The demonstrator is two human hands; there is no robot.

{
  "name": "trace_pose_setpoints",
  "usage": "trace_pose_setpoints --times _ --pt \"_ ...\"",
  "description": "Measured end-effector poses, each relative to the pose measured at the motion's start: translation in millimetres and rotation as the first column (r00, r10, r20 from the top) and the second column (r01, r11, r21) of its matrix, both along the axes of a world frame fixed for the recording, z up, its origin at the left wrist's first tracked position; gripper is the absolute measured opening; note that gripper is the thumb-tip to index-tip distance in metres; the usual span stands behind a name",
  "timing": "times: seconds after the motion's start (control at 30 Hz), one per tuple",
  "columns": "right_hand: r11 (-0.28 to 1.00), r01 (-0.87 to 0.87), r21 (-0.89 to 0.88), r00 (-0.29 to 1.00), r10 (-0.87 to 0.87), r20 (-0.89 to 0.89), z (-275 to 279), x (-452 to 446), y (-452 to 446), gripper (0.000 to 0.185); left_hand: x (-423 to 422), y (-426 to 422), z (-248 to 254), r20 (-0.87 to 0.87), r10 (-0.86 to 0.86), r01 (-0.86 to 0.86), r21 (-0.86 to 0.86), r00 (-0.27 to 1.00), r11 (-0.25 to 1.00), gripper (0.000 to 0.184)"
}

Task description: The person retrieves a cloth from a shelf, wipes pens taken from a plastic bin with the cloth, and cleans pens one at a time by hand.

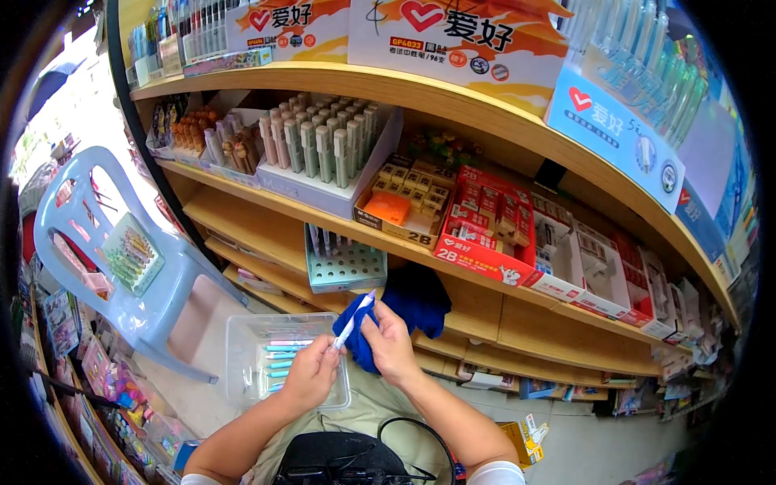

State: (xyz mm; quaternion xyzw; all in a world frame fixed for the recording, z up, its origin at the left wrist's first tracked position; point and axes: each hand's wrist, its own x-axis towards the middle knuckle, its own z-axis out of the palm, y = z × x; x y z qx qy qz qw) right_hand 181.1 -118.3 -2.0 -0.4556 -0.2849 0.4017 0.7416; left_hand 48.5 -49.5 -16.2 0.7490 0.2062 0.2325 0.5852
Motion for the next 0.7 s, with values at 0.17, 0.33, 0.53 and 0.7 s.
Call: trace_pose_setpoints --times 0.17,0.33,0.53,0.7 --pt "0.996 -0.082 0.036 0.994 0.079 0.08 -1.7 -1.2 -2.7 0.021 -3.5 0.7 13.1 0.119 -0.132 0.176 -0.536 0.984 0.826 0.018" --pt "0.989 -0.14 -0.038 0.982 0.144 0.123 -5.3 -11.6 -6.6 0.021 -2.0 11.7 7.8 0.185 -0.183 0.26 -0.664 0.966 0.701 0.022" --pt "0.994 -0.105 -0.035 0.989 0.108 0.098 0.6 -10.5 -6.5 0.02 -2.2 7.6 22.0 0.076 -0.103 0.128 -0.529 0.992 0.839 0.017" --pt "0.999 -0.033 -0.042 0.996 0.037 0.087 -2.0 -2.6 -6.7 0.019 -3.2 7.6 14.1 0.099 -0.057 0.093 -0.402 0.993 0.911 0.013"
